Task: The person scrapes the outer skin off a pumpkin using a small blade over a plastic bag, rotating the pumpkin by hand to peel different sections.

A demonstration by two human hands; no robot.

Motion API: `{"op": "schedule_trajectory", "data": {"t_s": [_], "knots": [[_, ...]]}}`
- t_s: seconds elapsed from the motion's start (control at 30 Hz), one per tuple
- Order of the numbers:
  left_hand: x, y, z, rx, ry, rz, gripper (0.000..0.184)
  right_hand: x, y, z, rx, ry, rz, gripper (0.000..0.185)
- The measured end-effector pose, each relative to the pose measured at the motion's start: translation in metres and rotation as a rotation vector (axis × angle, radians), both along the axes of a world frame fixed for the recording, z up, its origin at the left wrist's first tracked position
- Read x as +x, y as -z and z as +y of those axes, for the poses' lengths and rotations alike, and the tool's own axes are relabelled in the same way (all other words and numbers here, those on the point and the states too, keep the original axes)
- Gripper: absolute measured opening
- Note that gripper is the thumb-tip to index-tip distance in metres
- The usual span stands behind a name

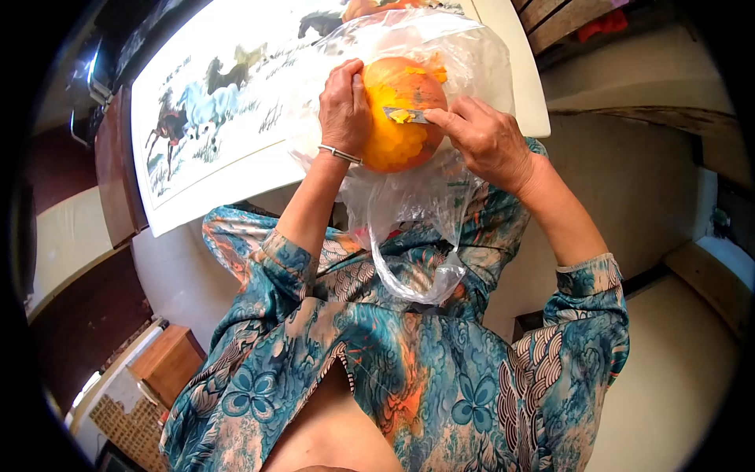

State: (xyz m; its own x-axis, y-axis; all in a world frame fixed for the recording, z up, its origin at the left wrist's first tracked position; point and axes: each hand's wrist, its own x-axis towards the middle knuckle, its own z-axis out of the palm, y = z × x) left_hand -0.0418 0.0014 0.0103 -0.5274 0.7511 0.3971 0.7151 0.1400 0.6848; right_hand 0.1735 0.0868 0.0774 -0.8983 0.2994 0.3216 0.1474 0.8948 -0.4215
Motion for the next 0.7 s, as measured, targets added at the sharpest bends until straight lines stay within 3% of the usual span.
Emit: {"op": "schedule_trajectory", "data": {"t_s": [0.23,0.7], "knots": [[-0.002,-0.003,0.002,-0.021,0.036,0.003,0.017,-0.008,-0.004,0.005,0.178,0.005,-0.068,0.041],[-0.001,-0.002,0.002,-0.020,0.037,0.002,0.018,-0.011,-0.006,0.005,0.172,-0.020,-0.068,0.040]]}}
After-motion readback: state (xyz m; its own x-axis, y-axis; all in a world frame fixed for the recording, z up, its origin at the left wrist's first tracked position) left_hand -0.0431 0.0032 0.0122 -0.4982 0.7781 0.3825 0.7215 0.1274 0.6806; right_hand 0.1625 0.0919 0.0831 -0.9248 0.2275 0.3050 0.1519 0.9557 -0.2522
